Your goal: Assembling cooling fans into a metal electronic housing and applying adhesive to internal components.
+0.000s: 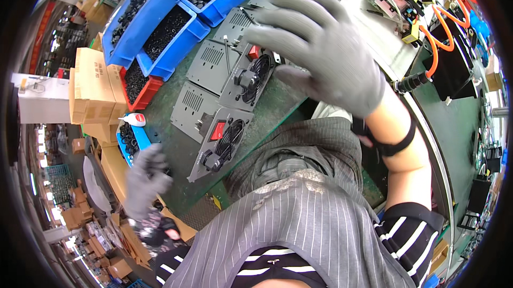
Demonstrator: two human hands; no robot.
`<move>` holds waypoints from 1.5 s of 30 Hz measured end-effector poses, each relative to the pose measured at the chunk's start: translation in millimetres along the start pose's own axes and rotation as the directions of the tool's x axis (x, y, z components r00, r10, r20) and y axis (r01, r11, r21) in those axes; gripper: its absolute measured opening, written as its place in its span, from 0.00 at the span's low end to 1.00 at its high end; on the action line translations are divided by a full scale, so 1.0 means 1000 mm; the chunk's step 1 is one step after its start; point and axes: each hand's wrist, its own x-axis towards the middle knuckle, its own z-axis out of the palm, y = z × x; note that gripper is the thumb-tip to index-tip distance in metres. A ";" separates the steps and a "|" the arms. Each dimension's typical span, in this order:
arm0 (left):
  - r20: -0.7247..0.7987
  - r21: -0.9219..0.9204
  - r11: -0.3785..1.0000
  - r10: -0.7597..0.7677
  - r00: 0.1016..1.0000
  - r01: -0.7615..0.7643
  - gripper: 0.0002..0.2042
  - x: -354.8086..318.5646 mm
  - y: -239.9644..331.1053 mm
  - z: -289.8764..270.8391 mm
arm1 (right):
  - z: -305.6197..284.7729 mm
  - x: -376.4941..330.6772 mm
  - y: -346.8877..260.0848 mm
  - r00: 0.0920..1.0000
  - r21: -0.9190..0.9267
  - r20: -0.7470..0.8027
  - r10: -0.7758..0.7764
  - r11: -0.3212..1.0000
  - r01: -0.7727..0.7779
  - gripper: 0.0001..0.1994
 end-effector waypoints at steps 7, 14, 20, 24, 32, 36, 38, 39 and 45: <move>0.022 0.394 0.816 0.452 0.892 -0.423 0.32 0.017 -0.020 0.122 | 0.022 0.068 0.017 0.809 0.161 0.572 -0.134 0.986 0.049 0.25; -0.049 -0.146 0.923 0.352 0.935 -0.355 0.19 -0.008 -0.064 0.084 | 0.001 0.077 0.011 0.932 0.383 0.353 -0.087 0.922 -0.059 0.18; -0.350 -0.653 0.662 0.167 0.922 -0.368 0.26 -0.011 -0.062 0.124 | -0.002 0.099 -0.069 0.841 0.558 0.526 0.126 0.695 -0.453 0.17; -0.394 -0.499 0.740 0.271 0.878 -0.452 0.26 0.055 -0.036 0.097 | 0.019 0.086 -0.100 0.848 0.638 0.529 -0.026 0.672 -0.377 0.18; -0.485 0.065 0.772 0.579 0.656 -0.633 0.25 0.074 0.000 0.048 | 0.021 0.051 -0.135 0.862 0.734 0.426 -0.273 0.662 -0.153 0.36; -0.433 0.308 0.627 0.762 0.481 -0.716 0.24 0.106 0.019 0.015 | 0.013 0.048 -0.126 0.863 0.680 0.449 -0.233 0.715 -0.161 0.35; -0.402 0.474 0.547 0.831 0.384 -0.690 0.24 0.102 0.040 -0.001 | -0.003 0.061 -0.119 0.931 0.778 0.264 -0.251 0.627 -0.052 0.33; -0.382 0.536 0.504 0.860 0.338 -0.677 0.24 0.102 0.049 -0.001 | -0.021 0.069 -0.114 0.941 0.756 0.237 -0.242 0.654 -0.023 0.31; -0.210 0.833 0.225 0.974 0.088 -0.506 0.23 0.111 0.116 0.024 | -0.084 0.123 -0.045 0.970 0.650 -0.209 -0.127 0.723 0.235 0.18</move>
